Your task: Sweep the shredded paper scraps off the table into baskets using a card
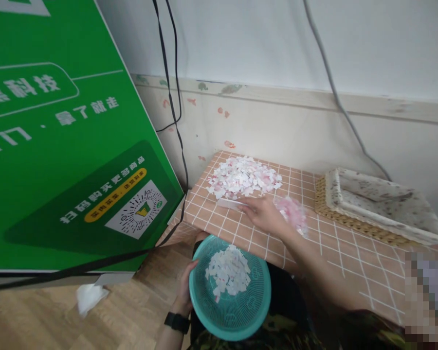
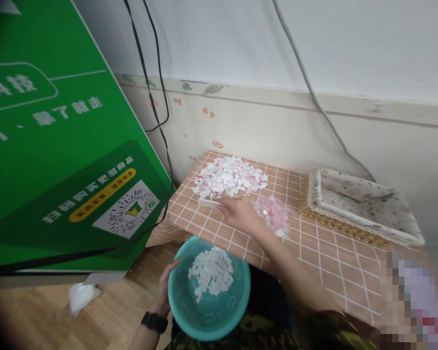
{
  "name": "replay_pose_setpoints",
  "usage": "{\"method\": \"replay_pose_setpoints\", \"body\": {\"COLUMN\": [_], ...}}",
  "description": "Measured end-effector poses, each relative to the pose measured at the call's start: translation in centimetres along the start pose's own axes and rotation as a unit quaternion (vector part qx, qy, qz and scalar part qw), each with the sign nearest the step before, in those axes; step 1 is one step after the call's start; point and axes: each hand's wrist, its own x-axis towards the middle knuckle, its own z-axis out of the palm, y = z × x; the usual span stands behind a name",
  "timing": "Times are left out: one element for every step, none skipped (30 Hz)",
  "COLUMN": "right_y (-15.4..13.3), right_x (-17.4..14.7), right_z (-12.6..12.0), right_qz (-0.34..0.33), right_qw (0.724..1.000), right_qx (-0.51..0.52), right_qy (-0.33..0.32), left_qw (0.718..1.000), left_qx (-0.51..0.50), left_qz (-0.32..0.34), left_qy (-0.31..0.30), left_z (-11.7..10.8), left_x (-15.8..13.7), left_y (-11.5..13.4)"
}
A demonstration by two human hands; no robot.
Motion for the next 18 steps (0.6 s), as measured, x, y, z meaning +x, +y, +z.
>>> {"method": "replay_pose_setpoints", "body": {"right_y": [-0.3,-0.5,-0.6,-0.6,-0.5,-0.3,0.1,0.5,0.9,1.3,1.7,2.0,2.2,2.4,2.5,2.5,2.6,2.6], "right_x": [0.2,0.5,0.8,1.2,1.8,2.3,3.0,3.6,4.1,4.5,4.9,5.1,5.2,5.2,5.2,5.2,5.2,5.1], "right_z": [0.2,0.3,0.4,0.4,0.3,0.2,0.2,0.1,0.0,0.0,-0.1,-0.2,-0.3,-0.5,-0.7,-0.9,-1.1,-1.2], "right_qz": [-0.023,-0.044,-0.061,-0.071,-0.076,-0.074,-0.064,-0.054,-0.044,-0.038,-0.038,-0.042,-0.049,-0.056,-0.061,-0.061,-0.057,-0.051], "right_qw": [1.000,0.998,0.997,0.996,0.995,0.996,0.996,0.996,0.996,0.996,0.995,0.995,0.994,0.993,0.993,0.993,0.994,0.994], "right_qx": [-0.002,-0.005,-0.009,-0.015,-0.025,-0.037,-0.052,-0.065,-0.076,-0.084,-0.089,-0.092,-0.091,-0.088,-0.085,-0.083,-0.086,-0.094], "right_qy": [-0.021,-0.039,-0.050,-0.053,-0.052,-0.044,-0.034,-0.026,-0.019,-0.017,-0.020,-0.027,-0.039,-0.049,-0.055,-0.054,-0.045,-0.032], "left_qw": [1.000,1.000,1.000,1.000,1.000,1.000,1.000,1.000,0.999,0.999,0.999,0.998,0.998,0.997,0.997,0.997,0.997,0.997], "left_qx": [-0.001,-0.004,-0.010,-0.010,-0.010,-0.011,-0.011,-0.011,-0.011,-0.010,-0.008,-0.007,-0.006,-0.006,-0.006,-0.005,-0.004,-0.003], "left_qz": [0.002,0.007,0.018,0.018,0.018,0.020,0.021,0.025,0.032,0.038,0.044,0.049,0.057,0.065,0.071,0.074,0.073,0.070], "left_qy": [0.003,0.015,0.024,0.024,0.021,0.017,0.013,0.012,0.016,0.020,0.025,0.030,0.034,0.036,0.036,0.034,0.031,0.025], "left_z": [-0.2,-0.4,-0.5,-0.7,-0.7,-0.8,-0.8,-0.8,-0.8,-0.9,-1.0,-1.2,-1.4,-1.7,-1.9,-2.2,-2.4,-2.5], "left_x": [0.3,0.7,1.0,1.2,1.4,1.6,1.7,1.8,1.8,1.8,1.8,1.8,1.9,1.9,2.0,2.1,2.2,2.3], "left_y": [-0.3,-0.6,-0.9,-1.1,-1.3,-1.4,-1.5,-1.5,-1.5,-1.5,-1.5,-1.5,-1.5,-1.6,-1.7,-1.8,-2.0,-2.1]}}
